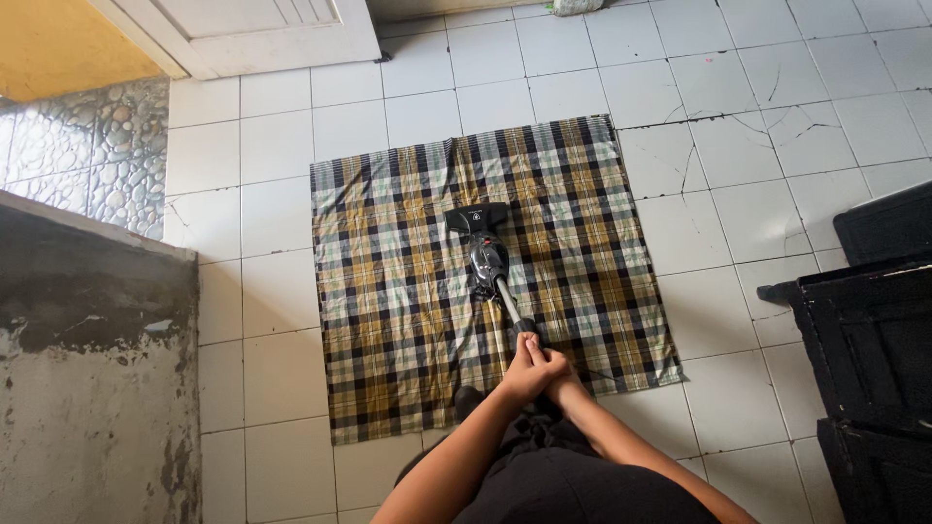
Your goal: The person vacuums the tiled floor and a small plaid rug using a vacuum cleaner.
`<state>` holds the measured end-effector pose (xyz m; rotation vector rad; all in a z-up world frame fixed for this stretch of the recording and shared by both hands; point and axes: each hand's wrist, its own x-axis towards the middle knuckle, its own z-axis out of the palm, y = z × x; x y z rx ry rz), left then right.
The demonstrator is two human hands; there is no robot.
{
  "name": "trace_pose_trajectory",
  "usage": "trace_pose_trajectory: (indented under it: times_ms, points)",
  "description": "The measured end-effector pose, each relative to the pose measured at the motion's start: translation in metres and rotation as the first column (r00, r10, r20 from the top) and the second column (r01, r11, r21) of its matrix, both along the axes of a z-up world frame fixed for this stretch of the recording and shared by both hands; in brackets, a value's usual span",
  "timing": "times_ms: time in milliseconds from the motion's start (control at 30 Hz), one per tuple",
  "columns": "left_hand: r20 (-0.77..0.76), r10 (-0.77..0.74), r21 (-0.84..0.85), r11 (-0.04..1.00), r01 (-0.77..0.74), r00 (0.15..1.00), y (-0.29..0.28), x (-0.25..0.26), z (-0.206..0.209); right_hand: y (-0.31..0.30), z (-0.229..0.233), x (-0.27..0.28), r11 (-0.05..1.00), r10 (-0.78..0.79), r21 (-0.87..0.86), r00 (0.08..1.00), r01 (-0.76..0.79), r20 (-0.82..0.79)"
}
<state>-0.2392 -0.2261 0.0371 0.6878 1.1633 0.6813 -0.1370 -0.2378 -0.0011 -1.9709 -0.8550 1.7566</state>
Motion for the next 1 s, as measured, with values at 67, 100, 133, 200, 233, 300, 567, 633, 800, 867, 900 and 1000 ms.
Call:
trace_pose_trajectory:
  times_ms: [67, 100, 133, 200, 233, 300, 567, 633, 800, 867, 900, 1000]
  points:
    - [0.01, -0.009, -0.018, 1.0, 0.009, 1.0, 0.002, -0.003, -0.007, 0.002, -0.007, -0.002, 0.999, 0.033, 0.003, 0.999, -0.033, 0.017]
    - [0.027, 0.01, -0.004, 1.0, -0.01, 1.0, 0.005, -0.003, -0.013, 0.006, -0.01, -0.002, 0.999, 0.05, 0.007, 0.998, -0.05, 0.026]
    - [0.045, 0.028, 0.01, 1.0, -0.029, 0.999, 0.009, -0.003, -0.02, 0.011, -0.012, -0.002, 0.998, 0.061, 0.025, 0.997, -0.062, 0.043]
    - [0.071, 0.054, 0.036, 0.998, -0.057, 0.996, 0.011, 0.0, -0.032, 0.02, -0.009, -0.003, 0.994, 0.091, 0.045, 0.993, -0.095, 0.078]
    - [0.076, 0.056, 0.06, 0.996, -0.06, 0.996, 0.016, 0.0, -0.038, 0.027, -0.005, -0.004, 0.992, 0.117, 0.027, 0.986, -0.12, 0.117]
    - [0.099, 0.059, 0.063, 0.996, -0.065, 0.993, 0.025, 0.0, -0.045, 0.037, 0.006, -0.006, 0.986, 0.167, -0.016, 0.967, -0.168, 0.192]
    - [0.013, 0.039, 0.009, 0.999, -0.039, 0.999, 0.062, -0.006, -0.022, 0.076, 0.045, -0.011, 0.987, 0.13, -0.095, 0.991, -0.127, 0.02]
    - [0.036, 0.036, -0.051, 0.998, -0.035, 0.999, 0.075, -0.008, -0.008, 0.087, 0.048, -0.011, 0.986, 0.127, -0.11, 0.992, -0.126, -0.001]
    - [-0.035, 0.017, -0.088, 0.996, -0.02, 0.999, 0.098, -0.014, 0.006, 0.108, 0.035, -0.016, 0.991, 0.092, -0.09, 0.995, -0.095, -0.033]
    - [0.033, 0.074, -0.035, 0.997, -0.073, 0.997, 0.107, -0.011, 0.002, 0.115, 0.031, -0.016, 0.994, 0.076, -0.076, 0.997, -0.077, -0.019]
    - [0.031, 0.072, -0.043, 0.997, -0.071, 0.997, 0.11, -0.011, 0.001, 0.117, 0.031, -0.016, 0.995, 0.069, -0.071, 0.998, -0.07, -0.013]
    - [0.007, 0.061, -0.076, 0.995, -0.061, 0.998, 0.12, -0.012, 0.002, 0.128, 0.028, -0.016, 0.99, 0.043, -0.136, 0.999, -0.043, -0.009]
